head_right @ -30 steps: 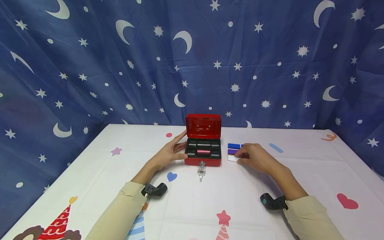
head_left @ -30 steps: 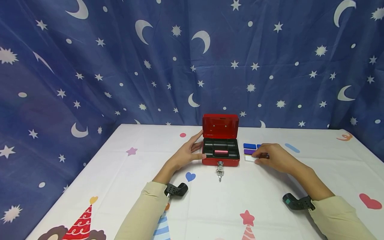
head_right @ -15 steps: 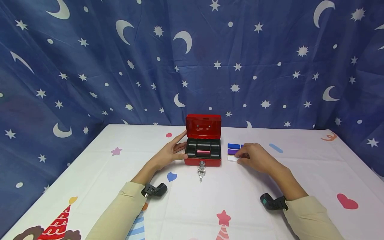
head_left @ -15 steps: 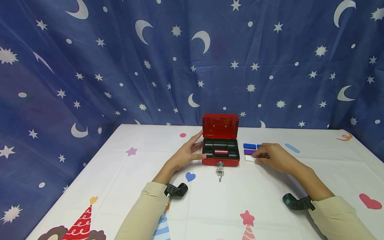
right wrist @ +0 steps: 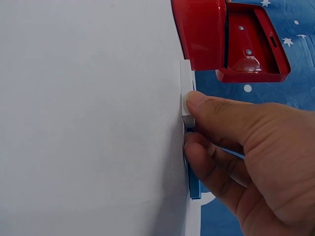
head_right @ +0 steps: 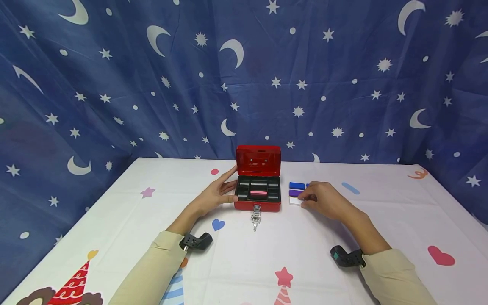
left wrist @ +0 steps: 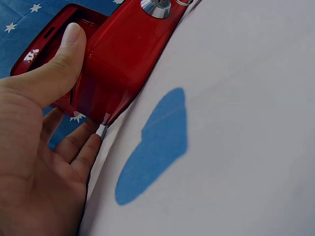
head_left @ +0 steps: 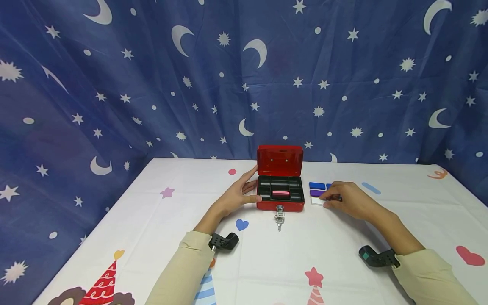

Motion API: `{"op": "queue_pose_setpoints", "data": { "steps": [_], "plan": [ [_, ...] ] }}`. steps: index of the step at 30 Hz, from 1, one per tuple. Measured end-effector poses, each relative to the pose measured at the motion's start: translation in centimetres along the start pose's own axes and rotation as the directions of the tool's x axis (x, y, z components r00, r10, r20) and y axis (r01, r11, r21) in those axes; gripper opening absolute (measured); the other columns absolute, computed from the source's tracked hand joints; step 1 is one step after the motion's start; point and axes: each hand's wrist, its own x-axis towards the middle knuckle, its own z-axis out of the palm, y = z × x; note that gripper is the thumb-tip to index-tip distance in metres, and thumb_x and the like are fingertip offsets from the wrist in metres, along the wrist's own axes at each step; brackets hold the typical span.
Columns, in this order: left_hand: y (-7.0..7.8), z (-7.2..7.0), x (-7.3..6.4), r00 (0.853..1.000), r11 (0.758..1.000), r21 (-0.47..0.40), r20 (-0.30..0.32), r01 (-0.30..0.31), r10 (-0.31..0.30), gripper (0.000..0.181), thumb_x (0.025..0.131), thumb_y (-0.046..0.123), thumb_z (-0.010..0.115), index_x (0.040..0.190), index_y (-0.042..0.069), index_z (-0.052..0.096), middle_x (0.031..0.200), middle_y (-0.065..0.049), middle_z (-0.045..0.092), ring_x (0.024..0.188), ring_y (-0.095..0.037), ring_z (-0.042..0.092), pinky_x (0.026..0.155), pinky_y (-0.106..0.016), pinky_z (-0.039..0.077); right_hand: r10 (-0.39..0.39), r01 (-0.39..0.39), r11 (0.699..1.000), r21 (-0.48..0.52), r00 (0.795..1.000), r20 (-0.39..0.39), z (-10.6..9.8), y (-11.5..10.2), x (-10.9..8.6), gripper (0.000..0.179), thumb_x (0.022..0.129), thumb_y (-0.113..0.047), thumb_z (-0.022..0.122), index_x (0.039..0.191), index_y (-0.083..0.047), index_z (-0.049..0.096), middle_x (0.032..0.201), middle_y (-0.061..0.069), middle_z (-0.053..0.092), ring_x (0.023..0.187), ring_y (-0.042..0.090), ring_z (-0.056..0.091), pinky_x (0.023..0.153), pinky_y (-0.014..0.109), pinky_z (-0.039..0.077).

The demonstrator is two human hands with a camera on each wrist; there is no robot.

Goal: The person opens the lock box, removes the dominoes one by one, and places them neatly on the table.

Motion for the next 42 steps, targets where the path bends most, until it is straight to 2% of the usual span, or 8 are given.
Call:
{"op": "queue_pose_setpoints", "data": {
  "steps": [6, 12, 18, 24, 30, 37, 42],
  "plan": [
    [-0.1, -0.1, 0.0, 1.000, 1.000, -0.002, 0.006, -0.013, 0.014, 0.096, 0.079, 0.010, 0.077, 0.152, 0.036, 0.021, 0.156, -0.003, 0.022, 0.134, -0.023, 0.039, 0.108, -0.037, 0.034, -0.018, 0.018, 1.000, -0.005, 1.000, -0.006, -0.1, 0.1, 0.0, 0.022, 0.077, -0.012, 0.080, 0.099, -0.011, 0.076, 0.080, -0.008, 0.059, 0.073, 0.013, 0.050, 0.063, 0.028, 0.047],
    [-0.3, -0.2, 0.0, 1.000, 1.000, 0.016, 0.006, -0.027, 0.026, 0.097, 0.079, 0.012, 0.078, 0.153, 0.034, 0.020, 0.156, -0.005, 0.023, 0.134, -0.025, 0.040, 0.107, -0.036, 0.035, -0.051, 0.049, 0.999, -0.023, 0.997, -0.050, -0.5, 0.0, 0.0, 0.024, 0.076, -0.011, 0.080, 0.099, -0.009, 0.076, 0.080, -0.008, 0.061, 0.073, 0.012, 0.053, 0.065, 0.030, 0.050],
    [-0.2, -0.2, 0.0, 1.000, 1.000, -0.007, 0.004, -0.013, 0.013, 0.096, 0.079, 0.009, 0.078, 0.153, 0.035, 0.021, 0.156, -0.004, 0.023, 0.134, -0.023, 0.039, 0.107, -0.037, 0.034, -0.084, 0.084, 0.996, -0.007, 0.994, -0.072, -0.8, -0.4, 0.4, 0.022, 0.077, -0.009, 0.080, 0.099, -0.010, 0.075, 0.080, -0.010, 0.061, 0.072, 0.011, 0.054, 0.064, 0.027, 0.051],
    [-0.2, -0.1, 0.1, 1.000, 1.000, -0.017, 0.011, -0.023, 0.023, 0.095, 0.080, 0.005, 0.076, 0.153, 0.032, 0.022, 0.156, -0.004, 0.023, 0.134, -0.025, 0.039, 0.109, -0.038, 0.032, -0.061, 0.061, 0.998, -0.003, 0.995, -0.073, -1.2, -1.1, 0.7, 0.024, 0.077, -0.010, 0.080, 0.101, -0.010, 0.075, 0.079, -0.009, 0.060, 0.072, 0.013, 0.053, 0.062, 0.027, 0.050],
    [-0.1, -0.1, 0.1, 1.000, 1.000, -0.019, -0.004, -0.003, 0.003, 0.096, 0.079, 0.006, 0.077, 0.152, 0.037, 0.023, 0.155, 0.002, 0.025, 0.133, -0.019, 0.041, 0.107, -0.033, 0.034, -0.057, 0.059, 0.998, 0.026, 0.995, -0.083, -1.6, -2.4, 1.6, 0.026, 0.079, -0.011, 0.079, 0.104, -0.009, 0.074, 0.085, -0.005, 0.064, 0.075, 0.015, 0.055, 0.064, 0.029, 0.051],
    [2.7, -0.1, -1.0, 0.999, 0.998, -0.058, 0.046, -0.005, 0.008, 0.094, 0.081, 0.000, 0.073, 0.155, 0.019, 0.017, 0.157, -0.012, 0.018, 0.137, -0.033, 0.033, 0.110, -0.044, 0.028, -0.100, 0.105, 0.993, 0.047, 0.990, -0.100, -1.4, -3.9, 2.9, 0.027, 0.078, -0.009, 0.079, 0.105, -0.008, 0.074, 0.083, -0.005, 0.063, 0.073, 0.014, 0.056, 0.060, 0.026, 0.052],
    [2.7, 0.0, -1.1, 0.999, 0.998, -0.058, 0.044, -0.018, 0.021, 0.094, 0.081, 0.000, 0.073, 0.155, 0.016, 0.016, 0.157, -0.014, 0.017, 0.136, -0.035, 0.033, 0.110, -0.046, 0.028, -0.150, 0.158, 0.985, 0.068, 0.983, -0.109, -1.0, -4.8, 3.6, 0.026, 0.079, -0.011, 0.079, 0.104, -0.008, 0.073, 0.083, -0.007, 0.063, 0.074, 0.012, 0.055, 0.061, 0.026, 0.051]
  ]
}}
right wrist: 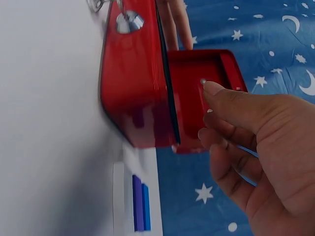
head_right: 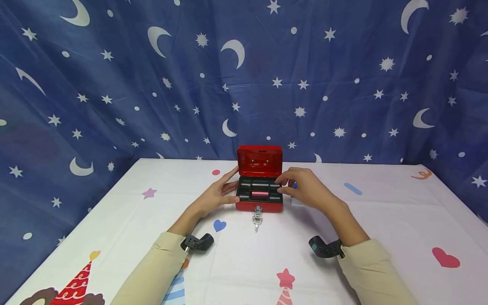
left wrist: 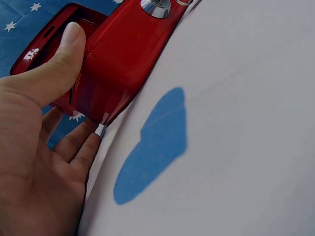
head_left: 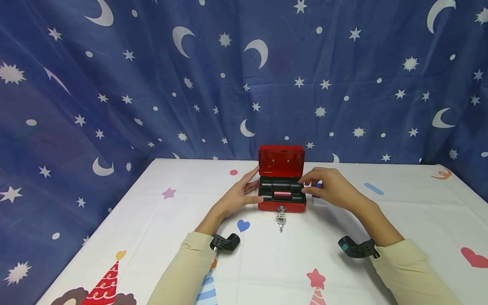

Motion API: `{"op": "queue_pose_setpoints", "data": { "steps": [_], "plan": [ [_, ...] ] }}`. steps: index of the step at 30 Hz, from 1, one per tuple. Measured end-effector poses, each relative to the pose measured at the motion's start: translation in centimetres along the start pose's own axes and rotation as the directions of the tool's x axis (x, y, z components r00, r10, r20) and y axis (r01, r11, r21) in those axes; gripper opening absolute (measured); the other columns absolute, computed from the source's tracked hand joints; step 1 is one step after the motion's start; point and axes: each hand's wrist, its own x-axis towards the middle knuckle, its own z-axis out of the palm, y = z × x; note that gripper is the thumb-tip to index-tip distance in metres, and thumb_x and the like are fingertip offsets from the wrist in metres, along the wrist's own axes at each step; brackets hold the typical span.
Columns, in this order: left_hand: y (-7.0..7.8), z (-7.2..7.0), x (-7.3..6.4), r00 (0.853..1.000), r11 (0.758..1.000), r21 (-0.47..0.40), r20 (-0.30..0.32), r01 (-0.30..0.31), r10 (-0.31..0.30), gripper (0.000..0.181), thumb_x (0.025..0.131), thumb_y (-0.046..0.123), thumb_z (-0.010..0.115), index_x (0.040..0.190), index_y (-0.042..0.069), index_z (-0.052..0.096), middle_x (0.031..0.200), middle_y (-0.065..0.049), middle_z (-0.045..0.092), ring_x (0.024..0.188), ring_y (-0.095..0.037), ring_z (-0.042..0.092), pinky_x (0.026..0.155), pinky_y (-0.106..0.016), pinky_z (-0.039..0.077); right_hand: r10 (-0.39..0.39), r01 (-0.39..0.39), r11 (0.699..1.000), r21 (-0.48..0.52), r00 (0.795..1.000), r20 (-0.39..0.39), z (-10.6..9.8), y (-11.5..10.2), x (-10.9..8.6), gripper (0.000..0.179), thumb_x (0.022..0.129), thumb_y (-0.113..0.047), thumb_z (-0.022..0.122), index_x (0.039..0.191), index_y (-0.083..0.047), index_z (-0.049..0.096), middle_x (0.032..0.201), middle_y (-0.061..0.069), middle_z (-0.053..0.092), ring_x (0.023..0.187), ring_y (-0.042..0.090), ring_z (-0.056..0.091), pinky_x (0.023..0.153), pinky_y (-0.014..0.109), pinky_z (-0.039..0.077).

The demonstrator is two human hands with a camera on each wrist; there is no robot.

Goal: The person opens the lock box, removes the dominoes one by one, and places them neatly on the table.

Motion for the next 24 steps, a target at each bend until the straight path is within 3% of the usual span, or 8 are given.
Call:
{"op": "queue_pose_setpoints", "data": {
  "steps": [3, 11, 19, 24],
  "plan": [
    [-0.2, 0.0, 0.1, 1.000, 1.000, 0.005, -0.002, 0.000, 0.000, 0.095, 0.081, 0.000, 0.073, 0.155, 0.016, 0.016, 0.157, -0.013, 0.018, 0.136, -0.034, 0.034, 0.110, -0.046, 0.029, -0.019, 0.019, 1.000, 0.007, 1.000, -0.006, 0.2, -0.4, 0.4, 0.025, 0.079, -0.010, 0.079, 0.103, -0.008, 0.073, 0.083, -0.007, 0.063, 0.075, 0.013, 0.054, 0.060, 0.026, 0.050],
    [-2.8, -0.3, 1.0, 1.000, 1.000, 0.024, -0.021, 0.012, -0.011, 0.097, 0.080, 0.002, 0.075, 0.154, 0.030, 0.018, 0.157, -0.005, 0.019, 0.136, -0.026, 0.036, 0.109, -0.039, 0.031, -0.024, 0.025, 0.999, 0.031, 1.000, -0.009, 1.0, -1.4, 1.3, 0.021, 0.080, -0.008, 0.078, 0.100, -0.008, 0.073, 0.077, -0.008, 0.061, 0.074, 0.013, 0.054, 0.063, 0.029, 0.050],
    [-2.8, -0.3, 1.0, 0.999, 0.999, 0.037, -0.045, 0.025, -0.024, 0.096, 0.079, 0.008, 0.078, 0.151, 0.040, 0.023, 0.155, 0.002, 0.025, 0.133, -0.018, 0.041, 0.107, -0.033, 0.035, -0.022, 0.022, 0.997, 0.067, 1.000, -0.003, 1.8, -2.5, 2.2, 0.021, 0.079, -0.007, 0.078, 0.100, -0.007, 0.073, 0.078, -0.007, 0.061, 0.075, 0.015, 0.053, 0.064, 0.029, 0.050],
    [-2.7, -0.3, 1.0, 0.999, 0.999, 0.040, -0.039, 0.022, -0.020, 0.095, 0.080, 0.009, 0.077, 0.151, 0.039, 0.022, 0.155, 0.000, 0.025, 0.133, -0.018, 0.040, 0.107, -0.034, 0.034, 0.010, -0.011, 0.998, 0.069, 1.000, 0.015, 2.3, -2.9, 2.5, 0.020, 0.080, -0.009, 0.078, 0.099, -0.010, 0.074, 0.080, -0.006, 0.062, 0.076, 0.016, 0.052, 0.065, 0.029, 0.050]
  ]
}}
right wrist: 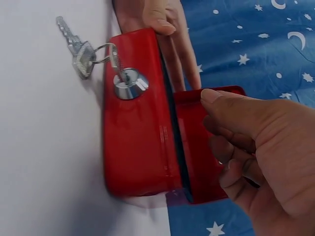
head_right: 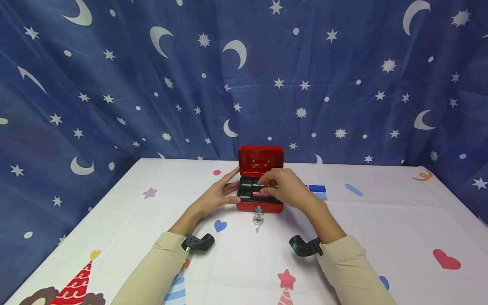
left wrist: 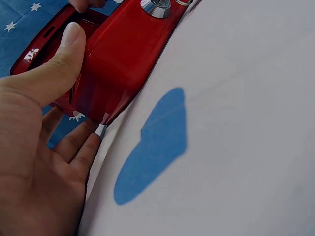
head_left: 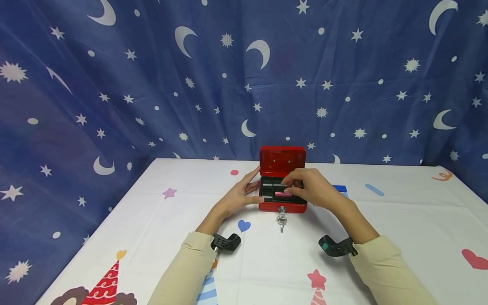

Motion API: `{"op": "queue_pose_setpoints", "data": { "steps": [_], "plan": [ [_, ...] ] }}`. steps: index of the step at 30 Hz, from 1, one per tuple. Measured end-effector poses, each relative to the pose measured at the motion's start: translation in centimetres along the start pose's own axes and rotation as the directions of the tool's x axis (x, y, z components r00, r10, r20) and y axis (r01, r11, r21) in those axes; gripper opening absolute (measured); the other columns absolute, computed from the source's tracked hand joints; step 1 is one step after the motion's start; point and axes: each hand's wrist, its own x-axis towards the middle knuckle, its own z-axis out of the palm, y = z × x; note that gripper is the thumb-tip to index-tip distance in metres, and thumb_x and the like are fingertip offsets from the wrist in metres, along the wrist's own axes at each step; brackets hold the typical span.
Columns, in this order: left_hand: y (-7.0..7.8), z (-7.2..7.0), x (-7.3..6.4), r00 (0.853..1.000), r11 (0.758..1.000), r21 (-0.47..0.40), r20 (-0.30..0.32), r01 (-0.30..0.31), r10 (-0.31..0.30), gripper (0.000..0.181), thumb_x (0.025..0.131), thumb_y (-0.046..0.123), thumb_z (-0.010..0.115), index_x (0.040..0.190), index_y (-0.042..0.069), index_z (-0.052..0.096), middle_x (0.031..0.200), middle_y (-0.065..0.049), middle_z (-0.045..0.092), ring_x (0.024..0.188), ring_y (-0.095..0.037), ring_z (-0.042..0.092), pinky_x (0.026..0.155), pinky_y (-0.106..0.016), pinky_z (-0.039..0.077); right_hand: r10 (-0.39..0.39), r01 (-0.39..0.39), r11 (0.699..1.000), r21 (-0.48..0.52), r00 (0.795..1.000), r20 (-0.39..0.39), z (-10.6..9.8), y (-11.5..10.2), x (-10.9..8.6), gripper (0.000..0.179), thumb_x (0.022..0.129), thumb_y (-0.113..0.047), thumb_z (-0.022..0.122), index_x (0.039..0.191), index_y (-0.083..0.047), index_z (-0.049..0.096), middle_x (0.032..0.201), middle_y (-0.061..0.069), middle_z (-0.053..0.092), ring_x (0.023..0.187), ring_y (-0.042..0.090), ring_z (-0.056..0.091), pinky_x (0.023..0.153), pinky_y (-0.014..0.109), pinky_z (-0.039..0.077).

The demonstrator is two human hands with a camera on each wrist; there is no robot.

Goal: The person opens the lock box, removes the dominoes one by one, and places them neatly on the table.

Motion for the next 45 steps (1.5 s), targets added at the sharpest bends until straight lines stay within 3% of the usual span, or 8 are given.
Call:
{"op": "queue_pose_setpoints", "data": {
  "steps": [19, 28, 35, 45],
  "plan": [
    [0.1, 0.0, 0.0, 1.000, 1.000, -0.020, 0.012, -0.022, 0.022, 0.096, 0.080, 0.004, 0.075, 0.154, 0.030, 0.019, 0.157, -0.006, 0.020, 0.135, -0.027, 0.037, 0.109, -0.041, 0.032, 0.030, -0.028, 0.997, -0.077, 0.999, 0.019, 1.4, 0.5, -0.3, 0.017, 0.079, -0.012, 0.079, 0.096, -0.013, 0.075, 0.088, -0.002, 0.066, 0.076, 0.016, 0.053, 0.066, 0.029, 0.049],
    [0.0, 0.0, 0.0, 1.000, 1.000, 0.000, 0.000, -0.007, 0.007, 0.095, 0.079, 0.008, 0.077, 0.152, 0.038, 0.022, 0.155, 0.000, 0.024, 0.134, -0.020, 0.040, 0.107, -0.034, 0.034, 0.006, -0.004, 0.994, -0.107, 1.000, 0.019, 1.4, 0.4, -0.3, 0.014, 0.078, -0.010, 0.079, 0.091, -0.015, 0.078, 0.081, -0.004, 0.060, 0.075, 0.015, 0.052, 0.063, 0.027, 0.049],
    [3.0, 0.1, -1.1, 0.999, 1.000, -0.022, 0.046, 0.014, -0.013, 0.094, 0.082, 0.002, 0.073, 0.155, 0.020, 0.016, 0.157, -0.013, 0.018, 0.137, -0.033, 0.033, 0.110, -0.044, 0.029, -0.016, 0.019, 0.989, -0.148, 1.000, 0.019, 1.3, 0.5, -0.3, 0.017, 0.076, -0.011, 0.081, 0.092, -0.016, 0.080, 0.081, -0.004, 0.059, 0.074, 0.014, 0.052, 0.061, 0.025, 0.048],
    [3.0, 0.1, -1.1, 0.999, 0.999, -0.030, 0.051, 0.017, -0.015, 0.094, 0.082, 0.003, 0.072, 0.155, 0.019, 0.015, 0.157, -0.014, 0.017, 0.137, -0.033, 0.032, 0.110, -0.045, 0.028, -0.040, 0.044, 0.991, -0.126, 0.999, 0.033, 1.3, 0.3, -0.3, 0.015, 0.077, -0.008, 0.080, 0.089, -0.016, 0.079, 0.083, -0.004, 0.061, 0.077, 0.016, 0.055, 0.066, 0.028, 0.051]
  ]
}}
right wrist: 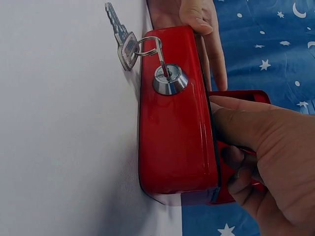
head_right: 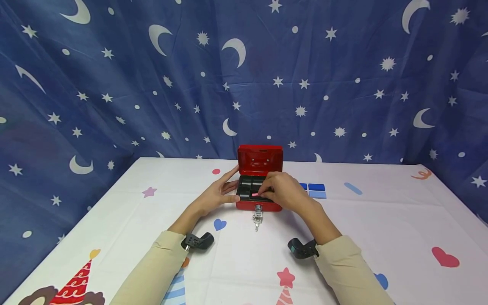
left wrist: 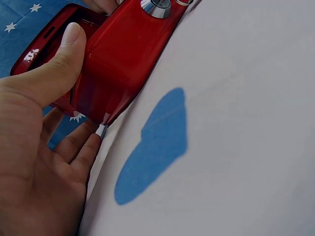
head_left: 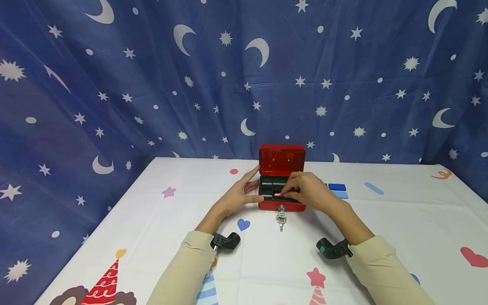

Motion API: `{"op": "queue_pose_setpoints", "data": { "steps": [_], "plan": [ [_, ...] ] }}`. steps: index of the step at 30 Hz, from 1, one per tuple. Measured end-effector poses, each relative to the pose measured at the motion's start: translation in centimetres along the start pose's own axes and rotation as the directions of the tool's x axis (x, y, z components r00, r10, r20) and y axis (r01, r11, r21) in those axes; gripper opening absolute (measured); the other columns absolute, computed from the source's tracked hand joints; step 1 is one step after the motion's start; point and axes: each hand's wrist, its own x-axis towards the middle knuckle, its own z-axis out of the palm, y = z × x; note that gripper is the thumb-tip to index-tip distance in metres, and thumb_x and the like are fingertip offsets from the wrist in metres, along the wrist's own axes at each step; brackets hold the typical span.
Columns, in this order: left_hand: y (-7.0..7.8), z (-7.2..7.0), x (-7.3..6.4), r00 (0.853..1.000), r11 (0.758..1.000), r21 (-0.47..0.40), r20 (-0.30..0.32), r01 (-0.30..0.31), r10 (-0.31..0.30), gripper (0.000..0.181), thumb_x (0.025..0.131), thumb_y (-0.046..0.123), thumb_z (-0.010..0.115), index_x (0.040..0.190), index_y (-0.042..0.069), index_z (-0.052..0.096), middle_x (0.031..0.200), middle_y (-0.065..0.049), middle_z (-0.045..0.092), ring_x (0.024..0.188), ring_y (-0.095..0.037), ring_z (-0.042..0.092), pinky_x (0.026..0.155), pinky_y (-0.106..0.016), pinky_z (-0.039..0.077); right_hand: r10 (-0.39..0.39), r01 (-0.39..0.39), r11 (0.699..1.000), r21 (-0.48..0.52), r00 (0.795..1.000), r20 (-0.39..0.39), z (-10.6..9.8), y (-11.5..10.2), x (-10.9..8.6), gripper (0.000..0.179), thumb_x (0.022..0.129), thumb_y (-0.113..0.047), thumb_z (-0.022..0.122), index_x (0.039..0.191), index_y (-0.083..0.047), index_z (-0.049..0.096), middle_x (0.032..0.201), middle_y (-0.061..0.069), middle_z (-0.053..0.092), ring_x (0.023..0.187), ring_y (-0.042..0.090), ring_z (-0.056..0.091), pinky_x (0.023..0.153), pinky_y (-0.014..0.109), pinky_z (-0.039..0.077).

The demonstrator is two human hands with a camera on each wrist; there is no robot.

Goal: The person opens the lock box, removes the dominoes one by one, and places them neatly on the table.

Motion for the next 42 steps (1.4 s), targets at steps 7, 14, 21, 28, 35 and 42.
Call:
{"op": "queue_pose_setpoints", "data": {
  "steps": [7, 14, 21, 28, 35, 42],
  "plan": [
    [0.1, 0.0, -0.1, 1.000, 1.000, 0.011, 0.003, -0.003, 0.003, 0.093, 0.083, 0.004, 0.072, 0.155, 0.019, 0.015, 0.157, -0.018, 0.015, 0.137, -0.034, 0.032, 0.110, -0.046, 0.028, 0.027, -0.028, 0.999, 0.019, 0.999, 0.017, 0.0, -0.1, 0.0, 0.016, 0.078, -0.008, 0.079, 0.091, -0.017, 0.078, 0.084, -0.005, 0.066, 0.081, 0.017, 0.058, 0.073, 0.034, 0.053],
    [-0.1, 0.0, 0.1, 1.000, 1.000, 0.013, 0.000, -0.009, 0.009, 0.093, 0.083, 0.003, 0.072, 0.155, 0.018, 0.015, 0.157, -0.014, 0.017, 0.137, -0.034, 0.032, 0.110, -0.045, 0.029, 0.044, -0.044, 0.999, 0.013, 0.999, 0.025, 0.1, -0.2, 0.0, 0.017, 0.078, -0.009, 0.079, 0.095, -0.014, 0.078, 0.082, -0.004, 0.065, 0.076, 0.015, 0.056, 0.068, 0.030, 0.052],
    [-2.3, -0.2, 1.0, 1.000, 1.000, 0.021, -0.019, -0.019, 0.019, 0.095, 0.082, 0.004, 0.074, 0.155, 0.025, 0.016, 0.158, -0.013, 0.015, 0.137, -0.031, 0.033, 0.110, -0.045, 0.029, 0.041, -0.040, 0.999, -0.013, 0.998, 0.044, 0.3, -0.3, 0.2, 0.015, 0.079, -0.009, 0.078, 0.094, -0.012, 0.078, 0.082, -0.002, 0.064, 0.078, 0.016, 0.056, 0.071, 0.030, 0.053],
    [-3.0, -0.2, 1.2, 0.999, 0.999, 0.044, -0.043, -0.022, 0.024, 0.095, 0.081, 0.009, 0.076, 0.152, 0.036, 0.021, 0.157, -0.007, 0.018, 0.135, -0.023, 0.038, 0.109, -0.039, 0.032, 0.055, -0.054, 0.998, -0.021, 0.997, 0.055, 0.2, -0.6, 0.2, 0.015, 0.080, -0.009, 0.077, 0.095, -0.010, 0.077, 0.086, 0.001, 0.064, 0.080, 0.018, 0.056, 0.073, 0.033, 0.054],
    [-3.0, -0.2, 1.2, 0.999, 0.999, 0.046, -0.050, -0.019, 0.022, 0.095, 0.080, 0.011, 0.077, 0.151, 0.040, 0.021, 0.157, -0.001, 0.019, 0.134, -0.019, 0.040, 0.108, -0.034, 0.034, 0.049, -0.048, 0.999, -0.018, 0.997, 0.064, 0.2, -0.7, 0.3, 0.014, 0.081, -0.008, 0.077, 0.095, -0.009, 0.077, 0.087, 0.002, 0.064, 0.081, 0.019, 0.056, 0.072, 0.031, 0.054],
    [-3.1, -0.2, 1.2, 0.999, 0.999, 0.042, -0.049, -0.015, 0.017, 0.095, 0.080, 0.011, 0.077, 0.151, 0.040, 0.021, 0.157, -0.005, 0.019, 0.134, -0.020, 0.040, 0.108, -0.036, 0.034, 0.063, -0.063, 0.998, -0.001, 0.996, 0.067, 0.2, -0.7, 0.2, 0.012, 0.082, -0.006, 0.075, 0.094, -0.009, 0.076, 0.089, 0.002, 0.063, 0.082, 0.019, 0.056, 0.072, 0.031, 0.054]
  ]
}}
